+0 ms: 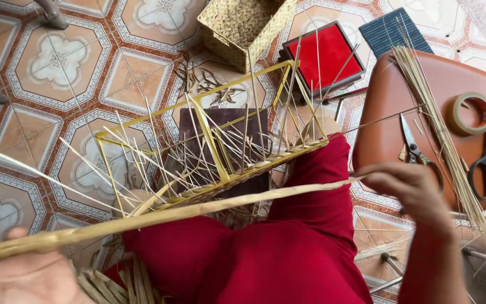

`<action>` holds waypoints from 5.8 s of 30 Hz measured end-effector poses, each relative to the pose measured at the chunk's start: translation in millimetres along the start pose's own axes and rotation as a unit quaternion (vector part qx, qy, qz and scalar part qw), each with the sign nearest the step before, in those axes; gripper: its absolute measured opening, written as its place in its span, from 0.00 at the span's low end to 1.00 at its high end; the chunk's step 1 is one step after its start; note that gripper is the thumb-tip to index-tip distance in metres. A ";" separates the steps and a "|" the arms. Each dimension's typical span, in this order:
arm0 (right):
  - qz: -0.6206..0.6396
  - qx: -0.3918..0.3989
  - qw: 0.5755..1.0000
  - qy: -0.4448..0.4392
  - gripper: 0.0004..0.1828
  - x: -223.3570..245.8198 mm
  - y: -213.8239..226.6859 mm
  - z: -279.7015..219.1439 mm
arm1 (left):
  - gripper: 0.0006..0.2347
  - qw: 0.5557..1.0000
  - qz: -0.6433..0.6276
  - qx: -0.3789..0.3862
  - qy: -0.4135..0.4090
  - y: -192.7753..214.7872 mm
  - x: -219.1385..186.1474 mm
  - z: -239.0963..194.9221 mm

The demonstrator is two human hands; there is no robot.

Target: The recorder is weaving bamboo strips into a rectangular frame structure, using shears to trim excess material.

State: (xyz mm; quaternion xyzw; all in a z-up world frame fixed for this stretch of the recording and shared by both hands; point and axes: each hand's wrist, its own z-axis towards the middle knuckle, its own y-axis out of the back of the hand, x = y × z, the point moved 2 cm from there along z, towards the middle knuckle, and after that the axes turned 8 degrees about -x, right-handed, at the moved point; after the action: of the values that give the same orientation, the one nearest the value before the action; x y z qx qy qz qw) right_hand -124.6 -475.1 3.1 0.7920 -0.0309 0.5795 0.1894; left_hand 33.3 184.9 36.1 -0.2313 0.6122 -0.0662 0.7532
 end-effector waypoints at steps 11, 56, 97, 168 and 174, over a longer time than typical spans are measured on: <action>-0.517 -0.400 0.756 0.033 0.15 -146.5 77.3 -18.5 | 0.11 0.991 -0.051 -0.122 0.006 -123.1 29.5 -12.8; 0.379 -0.087 0.921 -0.041 0.39 -51.1 -53.2 -81.3 | 0.15 0.975 -0.119 -0.183 0.025 -124.7 39.8 -20.8; 0.137 -0.065 0.948 0.279 0.05 183.9 -156.7 1.6 | 0.07 0.934 0.176 0.236 -0.203 -304.3 43.9 -81.1; 0.415 0.001 0.901 0.129 0.03 122.2 -199.3 7.0 | 0.05 0.976 0.039 0.214 -0.003 -303.5 34.8 -87.9; 0.443 0.056 0.885 0.129 0.05 122.7 -200.4 9.8 | 0.04 0.972 0.091 0.218 0.002 -297.6 48.4 -91.1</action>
State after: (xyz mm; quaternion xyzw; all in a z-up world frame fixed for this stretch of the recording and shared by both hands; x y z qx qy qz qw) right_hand -21.9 -271.8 61.7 0.6234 -0.3216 0.7009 -0.1297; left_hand 12.8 -121.1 107.7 -0.0045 0.6029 -0.1293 0.7873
